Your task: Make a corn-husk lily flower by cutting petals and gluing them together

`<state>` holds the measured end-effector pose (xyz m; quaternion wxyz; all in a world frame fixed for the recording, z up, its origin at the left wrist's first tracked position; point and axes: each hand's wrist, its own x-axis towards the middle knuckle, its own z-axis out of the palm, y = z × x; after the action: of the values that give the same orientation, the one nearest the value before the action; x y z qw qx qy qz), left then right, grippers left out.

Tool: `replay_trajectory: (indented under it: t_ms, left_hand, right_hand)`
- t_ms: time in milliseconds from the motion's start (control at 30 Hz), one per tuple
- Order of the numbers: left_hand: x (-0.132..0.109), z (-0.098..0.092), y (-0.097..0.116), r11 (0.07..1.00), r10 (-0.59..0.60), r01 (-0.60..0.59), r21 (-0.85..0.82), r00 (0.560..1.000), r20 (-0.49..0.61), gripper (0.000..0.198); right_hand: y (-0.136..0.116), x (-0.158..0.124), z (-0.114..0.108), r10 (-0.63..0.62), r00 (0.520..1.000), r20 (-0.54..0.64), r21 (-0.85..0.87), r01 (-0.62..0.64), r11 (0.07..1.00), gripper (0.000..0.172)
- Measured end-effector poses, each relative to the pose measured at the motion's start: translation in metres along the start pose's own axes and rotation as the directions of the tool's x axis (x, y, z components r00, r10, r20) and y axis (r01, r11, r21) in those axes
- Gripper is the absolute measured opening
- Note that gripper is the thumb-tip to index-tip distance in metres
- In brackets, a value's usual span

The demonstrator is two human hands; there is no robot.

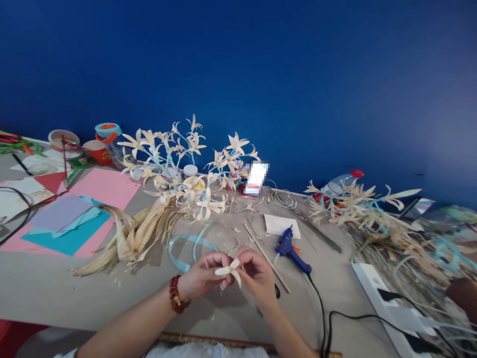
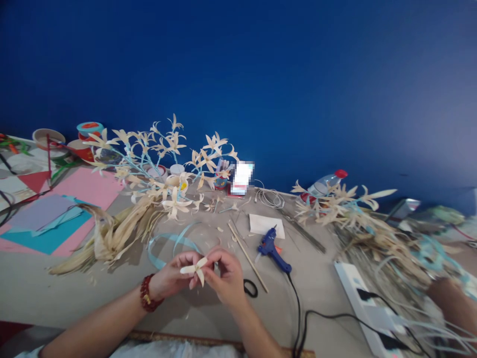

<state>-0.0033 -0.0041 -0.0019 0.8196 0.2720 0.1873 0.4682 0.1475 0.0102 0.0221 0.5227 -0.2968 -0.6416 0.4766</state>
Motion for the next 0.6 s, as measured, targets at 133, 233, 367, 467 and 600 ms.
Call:
replay_trajectory:
  t_ms: [133,233,367,467,600]
  left_hand:
    - [-0.0001,-0.0006,-0.001,1.0,-0.003,0.003,-0.005,1.0,0.006,0.034]
    - [-0.0001,-0.0006,-0.0016,1.0,0.001,-0.001,-0.006,1.0,0.01,0.035]
    - [0.0001,-0.0009,-0.0015,1.0,-0.003,0.003,0.005,1.0,0.0,0.034]
    - [0.0001,-0.0019,-0.0019,1.0,-0.007,0.008,0.02,1.0,-0.013,0.035]
    - [-0.0008,-0.0039,-0.0043,1.0,-0.008,0.008,0.018,1.0,-0.014,0.034]
  right_hand:
    - [-0.0028,-0.0002,-0.0011,0.004,1.0,0.0,0.023,-0.004,1.0,0.021]
    - [-0.0033,-0.0012,-0.0018,0.034,0.999,-0.007,0.042,-0.034,0.999,0.021]
    - [-0.0028,-0.0022,-0.001,0.079,0.997,-0.019,0.03,-0.079,0.996,0.023]
    - [-0.0033,-0.0023,0.0001,0.079,0.997,-0.025,0.036,-0.078,0.996,0.023]
    - [-0.0037,-0.0034,-0.001,0.08,0.997,-0.021,0.083,-0.078,0.994,0.018]
